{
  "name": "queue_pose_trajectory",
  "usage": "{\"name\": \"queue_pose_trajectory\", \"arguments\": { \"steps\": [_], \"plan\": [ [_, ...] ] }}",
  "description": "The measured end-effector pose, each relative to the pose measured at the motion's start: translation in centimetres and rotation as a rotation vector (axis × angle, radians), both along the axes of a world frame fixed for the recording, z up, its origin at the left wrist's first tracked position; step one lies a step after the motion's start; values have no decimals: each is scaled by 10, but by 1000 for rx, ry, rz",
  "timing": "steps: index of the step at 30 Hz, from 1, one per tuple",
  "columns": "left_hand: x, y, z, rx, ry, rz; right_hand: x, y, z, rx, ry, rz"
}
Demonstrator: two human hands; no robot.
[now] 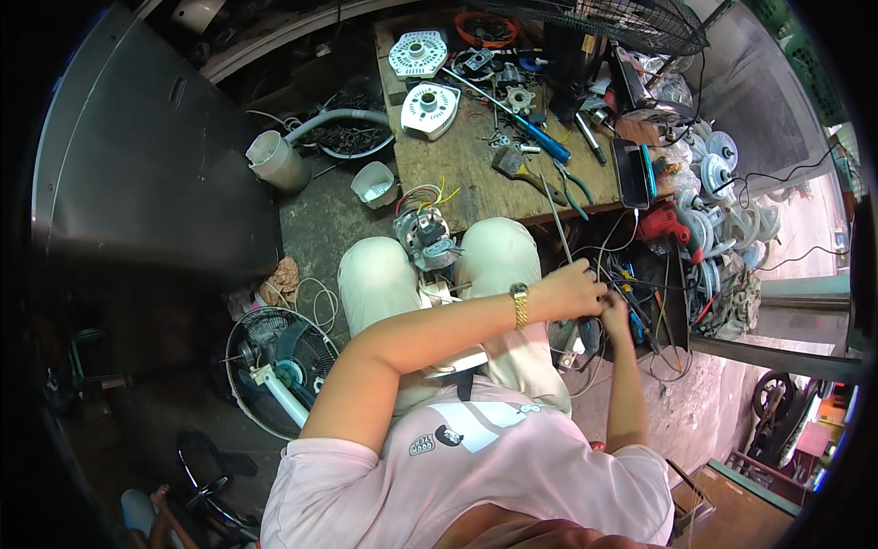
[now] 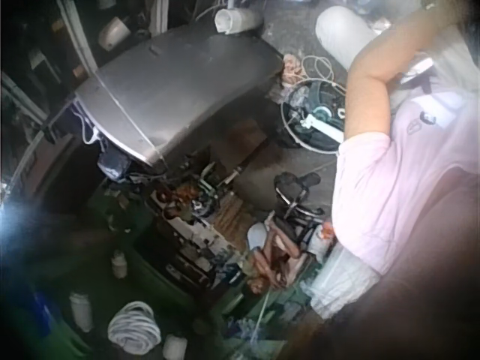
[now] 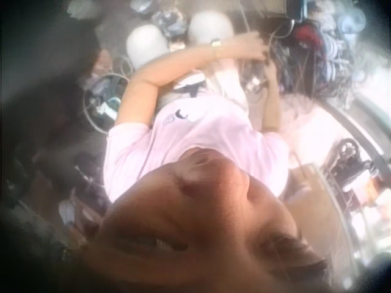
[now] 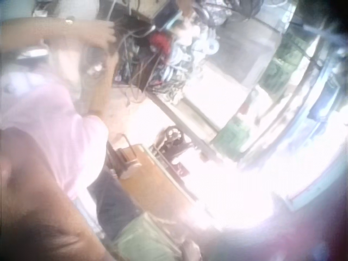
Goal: The person sits on the floor in a cluttered workshop and repairs a white pedestal fan motor. They use a screwdriver to remove screws from the motor housing, disconnect wires, and manipulate the internal components. The person also uses a hammer to tap the motor casing and a multimeter to test electrical connections.
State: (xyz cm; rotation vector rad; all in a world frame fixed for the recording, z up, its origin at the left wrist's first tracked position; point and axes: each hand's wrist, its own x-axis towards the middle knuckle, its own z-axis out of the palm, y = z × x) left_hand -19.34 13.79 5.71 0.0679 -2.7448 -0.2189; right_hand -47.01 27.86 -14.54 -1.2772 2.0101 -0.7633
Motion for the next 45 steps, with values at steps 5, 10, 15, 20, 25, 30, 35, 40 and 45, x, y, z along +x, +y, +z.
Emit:
{"name": "queue_pose_trajectory", "arguments": {
  "steps": [5, 10, 15, 20, 25, 30, 35, 40, 45],
  "plan": [
    [-32, 36, -25, 53, -85, -56, -13, -66, 146, -169, -83, -122],
    [-37, 39, -38, 38, -178, -56, 46, -161, 194, -370, 168, 80],
    [-12, 17, -17, 112, -36, 32, 105, -227, 210, -539, 396, 278],
    [85, -50, 72, 306, 82, 315, 97, -205, 224, -476, 334, 224],
    [182, -96, 90, 223, 121, 835, 95, -118, 136, -134, -19, 93],
    [213, -100, 69, 561, -370, 900, 111, -40, 0, 53, 50, 115],
    [218, -96, 44, 678, -261, 816, 136, -48, -2, 174, -123, 0],
    [210, -99, 51, 727, -254, 755, 124, -55, -11, 118, -33, 90],
    [239, -104, 27, 792, -191, 617, 146, -77, -31, 70, 4, 281]
  ]
}}
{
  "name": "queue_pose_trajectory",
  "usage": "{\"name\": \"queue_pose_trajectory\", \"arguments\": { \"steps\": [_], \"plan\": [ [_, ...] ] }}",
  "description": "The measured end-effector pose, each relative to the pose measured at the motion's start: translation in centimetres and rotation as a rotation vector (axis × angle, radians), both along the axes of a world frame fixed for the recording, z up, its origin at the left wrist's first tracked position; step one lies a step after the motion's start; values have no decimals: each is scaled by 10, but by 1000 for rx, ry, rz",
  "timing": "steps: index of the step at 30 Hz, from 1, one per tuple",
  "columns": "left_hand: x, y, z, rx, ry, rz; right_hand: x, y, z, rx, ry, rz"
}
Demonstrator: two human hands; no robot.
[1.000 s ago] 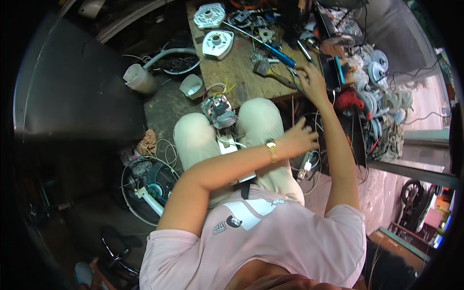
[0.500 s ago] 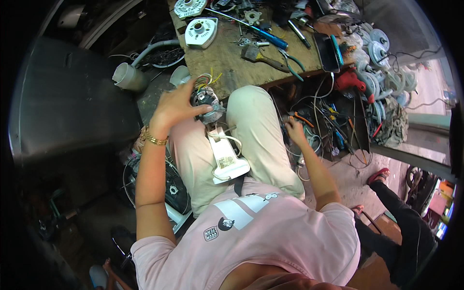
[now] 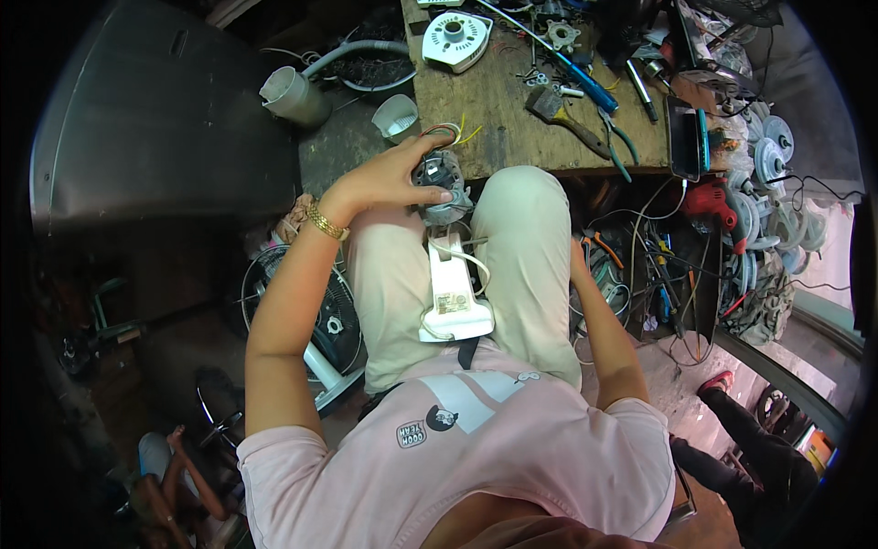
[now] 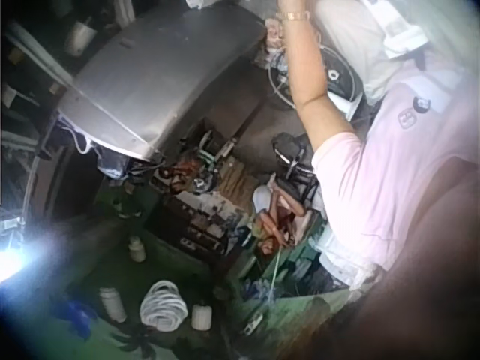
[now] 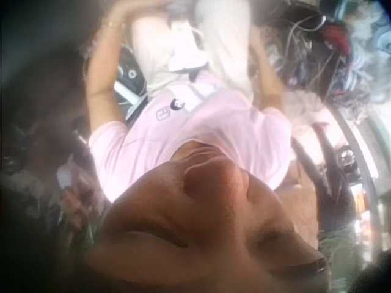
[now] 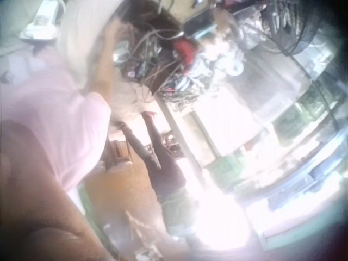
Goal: The person sits on the floor in a cluttered workshop and repairs a white pedestal fan motor. They use a screwdriver to remove screws from the motor housing, disconnect wires, and manipulate the internal components. The person also uses a hammer to tap the motor casing and a multimeter to test electrical connections.
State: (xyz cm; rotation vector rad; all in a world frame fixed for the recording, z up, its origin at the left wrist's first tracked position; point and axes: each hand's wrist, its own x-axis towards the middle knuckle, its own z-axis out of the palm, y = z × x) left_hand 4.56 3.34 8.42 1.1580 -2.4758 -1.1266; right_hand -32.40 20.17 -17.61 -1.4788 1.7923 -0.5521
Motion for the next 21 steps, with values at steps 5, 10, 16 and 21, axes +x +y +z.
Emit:
{"name": "queue_pose_trajectory", "arguments": {
  "steps": [5, 10, 16, 21],
  "plan": [
    [-6, -12, 16, 182, -13, -68, 17, -19, -31, 87, 110, 51],
    [-2, -6, 19, 148, 31, -68, 42, -38, -50, 133, 256, 151],
    [-3, 4, 28, 135, 49, -6, 54, -52, -75, 196, 395, 246],
    [-5, 0, 29, 149, 4, 2, 45, -58, -80, 175, 438, 328]
  ]
}}
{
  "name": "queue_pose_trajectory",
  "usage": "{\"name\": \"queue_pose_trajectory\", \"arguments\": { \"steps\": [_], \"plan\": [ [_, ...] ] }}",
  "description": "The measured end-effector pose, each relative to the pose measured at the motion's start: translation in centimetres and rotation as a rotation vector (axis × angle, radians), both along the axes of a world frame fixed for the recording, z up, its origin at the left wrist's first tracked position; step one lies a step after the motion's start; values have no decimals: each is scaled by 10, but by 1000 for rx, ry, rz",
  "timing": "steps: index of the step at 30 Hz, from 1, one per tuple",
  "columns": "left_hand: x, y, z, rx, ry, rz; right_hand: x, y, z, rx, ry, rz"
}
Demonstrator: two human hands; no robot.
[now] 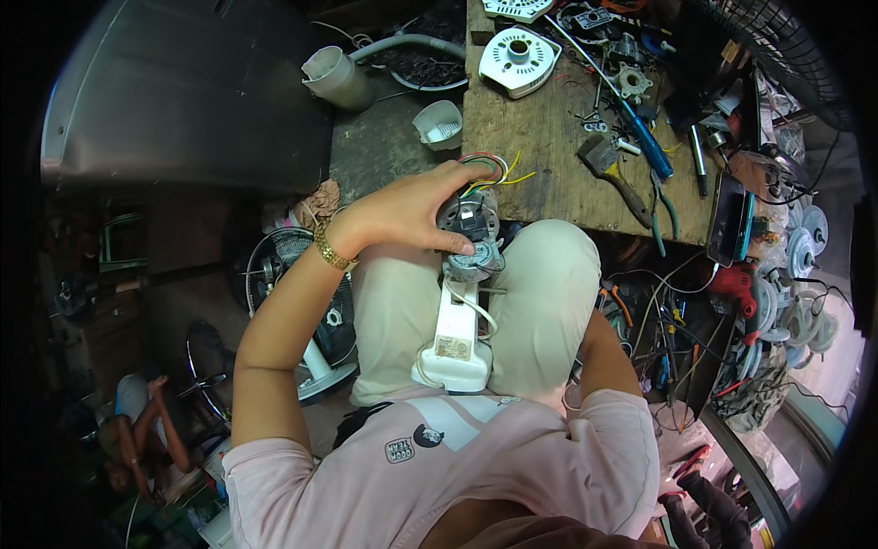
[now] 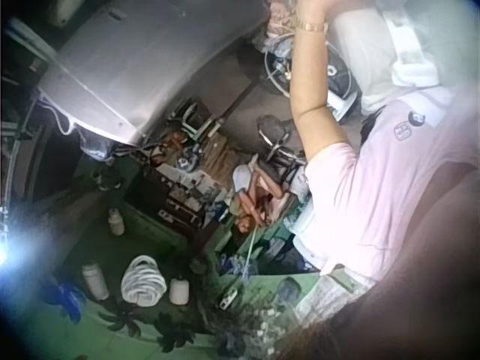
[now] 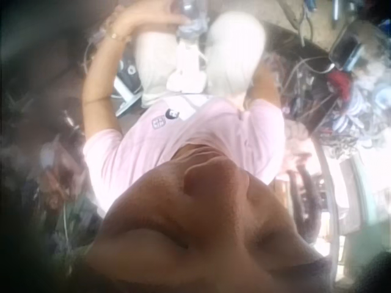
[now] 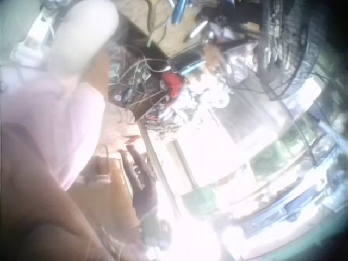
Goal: The person sits on the floor in a cluttered workshop and repairs a white pedestal fan motor. They use a screwdriver to remove screws from the motor housing, disconnect wires, and manipulate the internal components. The person also uses a hammer to tap the motor casing and a multimeter to test electrical connections.
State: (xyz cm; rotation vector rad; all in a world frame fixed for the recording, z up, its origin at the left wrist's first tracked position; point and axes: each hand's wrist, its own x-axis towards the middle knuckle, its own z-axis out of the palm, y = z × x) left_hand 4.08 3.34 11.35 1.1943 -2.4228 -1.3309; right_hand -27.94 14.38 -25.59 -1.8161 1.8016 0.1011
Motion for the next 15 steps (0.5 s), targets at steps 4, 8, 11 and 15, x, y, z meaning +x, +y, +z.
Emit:
{"name": "queue_pose_trajectory", "arguments": {
  "steps": [4, 8, 11, 15],
  "plan": [
    [-7, -5, -1, -34, 43, -27, -29, 0, 15, -62, -10, 55],
    [1, -2, -10, -39, 50, -3, -85, 9, 102, -121, -26, 348],
    [8, 7, -15, -45, 64, 38, -106, 26, 243, -90, -1, 366],
    [0, 10, -12, -91, 76, 46, -127, 75, 371, -512, -101, -5]
  ]
}}
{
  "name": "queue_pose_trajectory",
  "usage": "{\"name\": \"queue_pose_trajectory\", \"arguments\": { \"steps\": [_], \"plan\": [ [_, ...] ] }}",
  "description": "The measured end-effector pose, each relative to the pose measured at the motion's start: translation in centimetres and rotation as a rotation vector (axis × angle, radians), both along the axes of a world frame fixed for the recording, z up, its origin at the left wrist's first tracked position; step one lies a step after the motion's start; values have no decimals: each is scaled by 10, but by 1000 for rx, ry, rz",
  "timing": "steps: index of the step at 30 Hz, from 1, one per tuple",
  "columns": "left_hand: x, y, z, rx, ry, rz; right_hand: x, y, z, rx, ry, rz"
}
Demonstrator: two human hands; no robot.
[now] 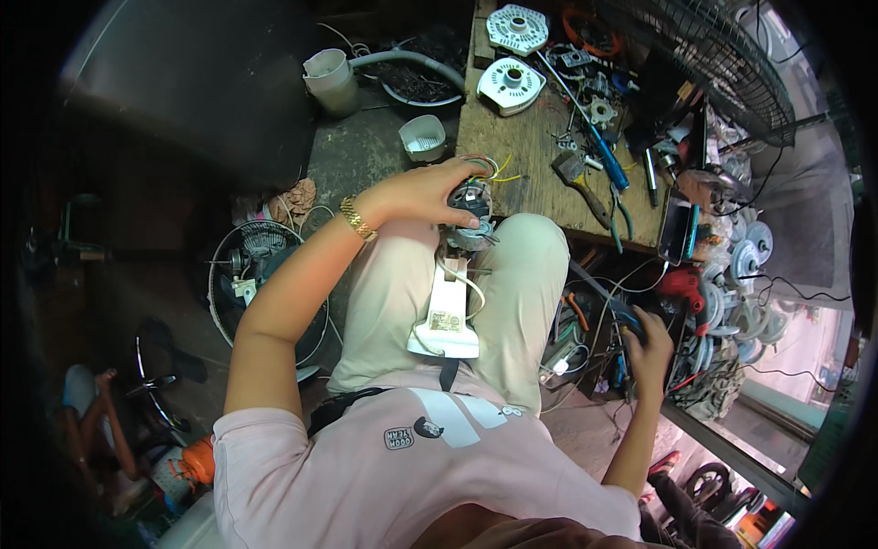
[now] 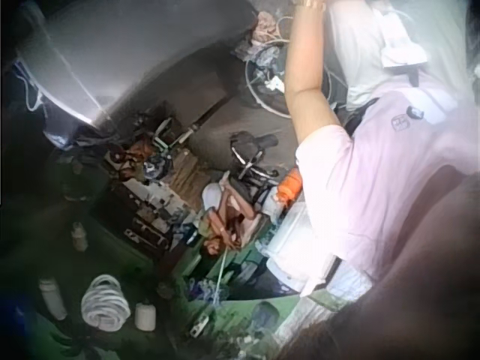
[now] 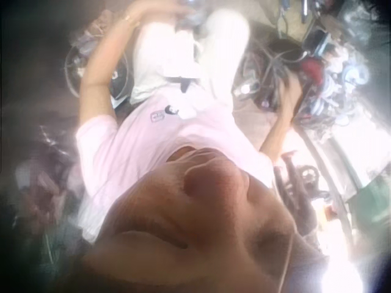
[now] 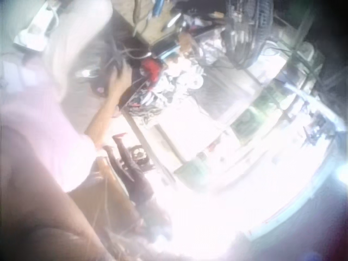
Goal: The person sits on the floor in a cluttered workshop and repairs a white pedestal fan motor. They use a screwdriver to remove screws from the motor housing, disconnect wires, and manipulate the internal components. The person also uses a hammer to tap the motor casing and a multimeter to test electrical connections.
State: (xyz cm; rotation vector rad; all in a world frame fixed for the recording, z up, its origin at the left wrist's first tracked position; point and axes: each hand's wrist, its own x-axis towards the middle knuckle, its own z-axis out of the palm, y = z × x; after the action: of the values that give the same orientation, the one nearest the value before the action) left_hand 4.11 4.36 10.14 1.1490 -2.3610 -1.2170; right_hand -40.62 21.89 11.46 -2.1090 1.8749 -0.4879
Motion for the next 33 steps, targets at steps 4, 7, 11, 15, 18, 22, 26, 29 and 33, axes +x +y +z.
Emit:
{"name": "queue_pose_trajectory", "arguments": {
  "steps": [4, 7, 11, 15, 18, 22, 26, 29, 33],
  "plan": [
    [-6, 3, -11, -105, 37, 63, 49, 28, 82, -272, -144, -136],
    [-15, 8, -7, -116, -92, 135, 116, 16, 108, -185, -206, 38],
    [-18, 1, -10, -146, -116, 184, 158, -1, 98, -164, -201, 152],
    [-19, 4, -8, -135, -126, 199, 171, -6, 94, -189, -232, 176],
    [-16, 7, -10, -145, -119, 229, 174, -4, 97, -160, -196, 179],
    [-16, 8, -11, -135, -137, 240, 175, 2, 96, -149, -197, 178],
    [-17, 8, -9, -132, -155, 245, 178, 2, 92, -166, -223, 171],
    [-16, 9, -7, -124, -157, 246, 177, 0, 93, -161, -203, 197],
    [-16, 7, -9, -122, -148, 238, 176, -2, 96, -130, -160, 215]
  ]
}}
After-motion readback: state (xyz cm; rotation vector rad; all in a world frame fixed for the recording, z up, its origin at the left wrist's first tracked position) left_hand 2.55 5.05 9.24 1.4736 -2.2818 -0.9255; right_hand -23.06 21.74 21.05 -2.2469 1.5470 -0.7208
